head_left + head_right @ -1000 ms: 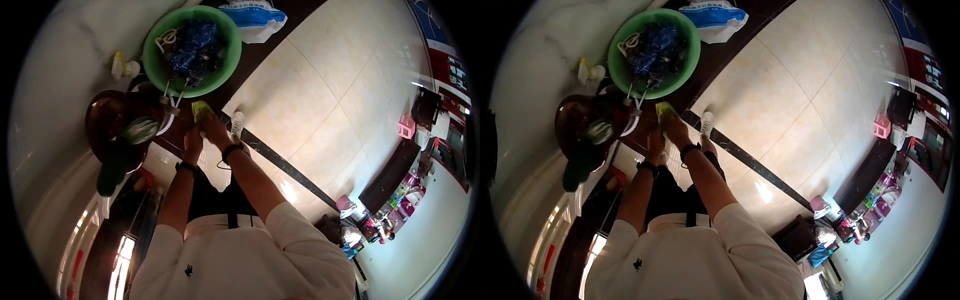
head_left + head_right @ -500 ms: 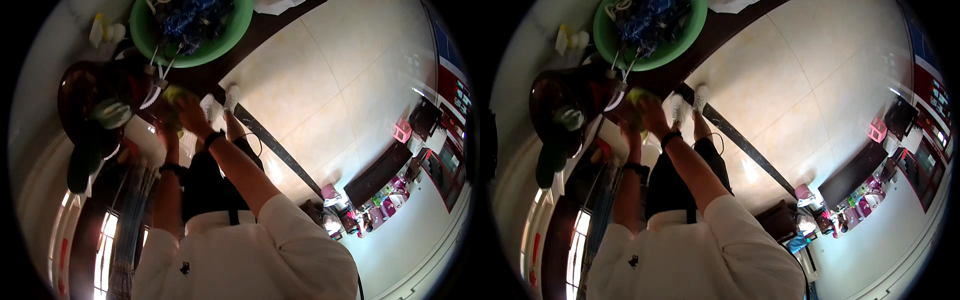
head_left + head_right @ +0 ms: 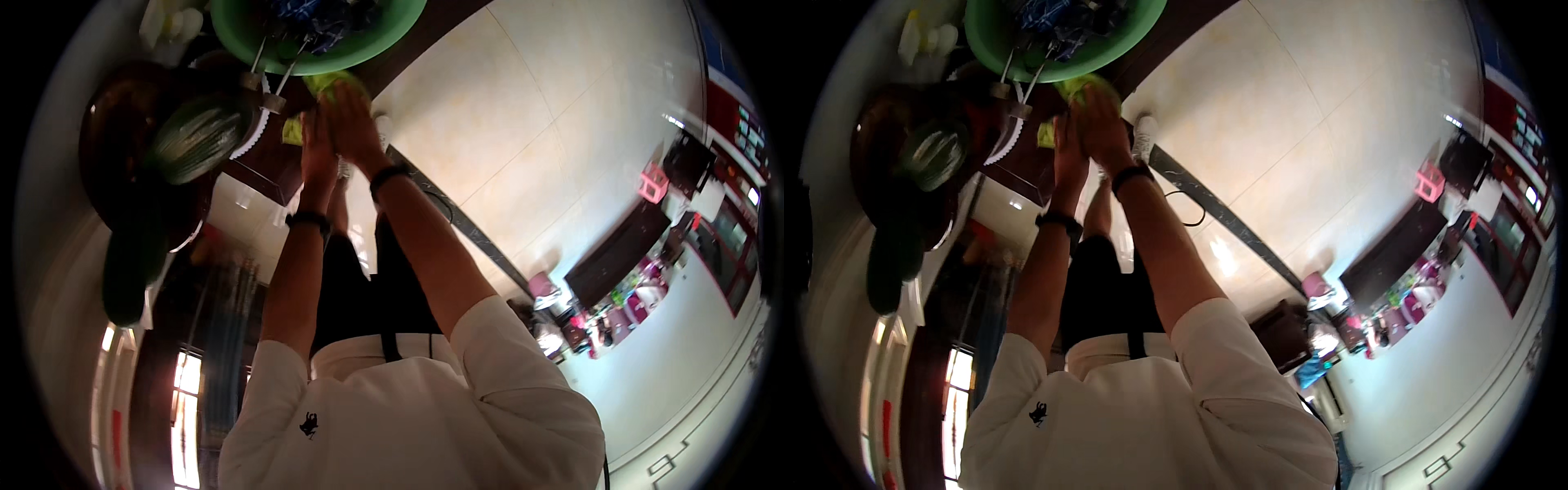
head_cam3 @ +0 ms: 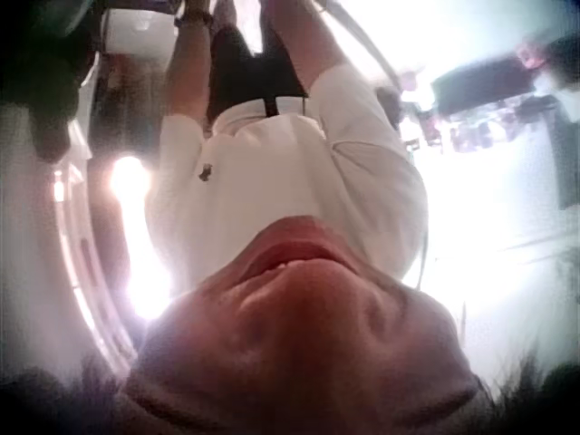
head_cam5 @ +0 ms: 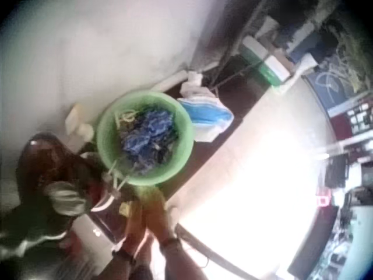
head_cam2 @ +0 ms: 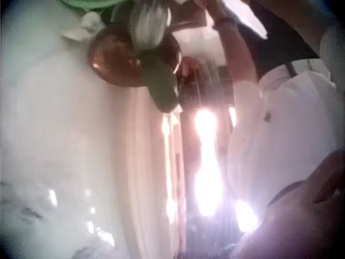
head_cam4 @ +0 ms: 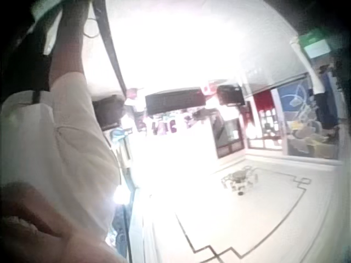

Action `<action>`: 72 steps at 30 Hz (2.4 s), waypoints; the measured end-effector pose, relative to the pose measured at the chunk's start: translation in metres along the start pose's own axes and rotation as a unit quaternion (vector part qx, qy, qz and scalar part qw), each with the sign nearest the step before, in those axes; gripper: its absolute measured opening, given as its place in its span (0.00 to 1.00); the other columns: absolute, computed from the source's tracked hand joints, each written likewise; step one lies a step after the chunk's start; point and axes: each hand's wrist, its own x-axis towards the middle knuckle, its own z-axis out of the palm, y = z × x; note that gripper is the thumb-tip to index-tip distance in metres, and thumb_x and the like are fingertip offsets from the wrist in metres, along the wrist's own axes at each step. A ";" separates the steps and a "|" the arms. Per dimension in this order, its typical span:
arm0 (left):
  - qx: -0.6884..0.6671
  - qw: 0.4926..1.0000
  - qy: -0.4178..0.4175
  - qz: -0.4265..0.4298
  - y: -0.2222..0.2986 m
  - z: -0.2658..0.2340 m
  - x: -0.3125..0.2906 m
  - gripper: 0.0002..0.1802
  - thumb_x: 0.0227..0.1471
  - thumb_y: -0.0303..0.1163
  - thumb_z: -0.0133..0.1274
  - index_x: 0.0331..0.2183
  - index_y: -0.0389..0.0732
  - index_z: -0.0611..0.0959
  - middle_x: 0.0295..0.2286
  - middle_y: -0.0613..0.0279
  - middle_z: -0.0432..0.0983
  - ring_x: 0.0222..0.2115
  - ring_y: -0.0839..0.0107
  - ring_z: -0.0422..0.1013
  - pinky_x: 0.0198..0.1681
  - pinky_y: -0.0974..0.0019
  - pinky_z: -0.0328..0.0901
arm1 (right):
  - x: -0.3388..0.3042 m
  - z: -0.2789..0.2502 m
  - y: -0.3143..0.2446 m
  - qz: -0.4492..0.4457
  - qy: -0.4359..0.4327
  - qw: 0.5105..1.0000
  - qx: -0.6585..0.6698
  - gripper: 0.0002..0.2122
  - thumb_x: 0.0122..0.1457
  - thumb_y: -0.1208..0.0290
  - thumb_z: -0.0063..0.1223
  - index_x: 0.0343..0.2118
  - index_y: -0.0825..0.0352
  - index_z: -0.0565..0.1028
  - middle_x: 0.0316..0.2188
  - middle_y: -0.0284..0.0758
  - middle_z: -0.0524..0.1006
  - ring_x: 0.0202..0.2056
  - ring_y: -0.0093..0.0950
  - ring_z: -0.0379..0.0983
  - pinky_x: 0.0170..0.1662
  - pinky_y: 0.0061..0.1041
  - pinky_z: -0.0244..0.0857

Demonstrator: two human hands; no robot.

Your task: The person wipes a table, a white surface near a wall, a plant pot, and the headboard of a bed with a cloth.

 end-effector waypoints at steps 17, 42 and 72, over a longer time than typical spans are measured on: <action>0.273 0.949 -0.124 0.097 -0.009 -0.054 -0.028 0.25 0.46 0.21 0.50 0.48 0.49 0.78 0.44 0.58 0.72 0.41 0.56 0.69 0.43 0.53 0.65 | -0.042 0.001 0.023 -0.134 0.017 0.973 0.189 0.14 0.54 0.66 0.52 0.44 0.59 0.77 0.51 0.26 0.73 0.55 0.26 0.67 0.58 0.29 0.62; -0.253 0.896 -0.185 -0.314 0.192 0.102 0.144 0.52 0.50 0.42 0.61 0.59 0.37 0.41 0.25 0.51 0.79 0.19 0.64 0.76 0.21 0.66 0.69 | 0.107 -0.104 0.230 0.141 0.144 0.952 0.232 0.22 0.43 0.75 0.54 0.46 0.66 0.72 0.42 0.41 0.70 0.43 0.44 0.67 0.46 0.39 0.68; -0.815 0.479 0.149 -0.290 0.086 -0.022 0.133 0.23 0.60 0.39 0.47 0.51 0.33 0.72 0.50 0.50 0.69 0.53 0.57 0.65 0.59 0.57 0.57 | 0.084 -0.096 0.180 -0.161 -0.038 0.963 0.215 0.27 0.46 0.85 0.49 0.54 0.64 0.69 0.54 0.44 0.68 0.53 0.43 0.66 0.56 0.38 0.62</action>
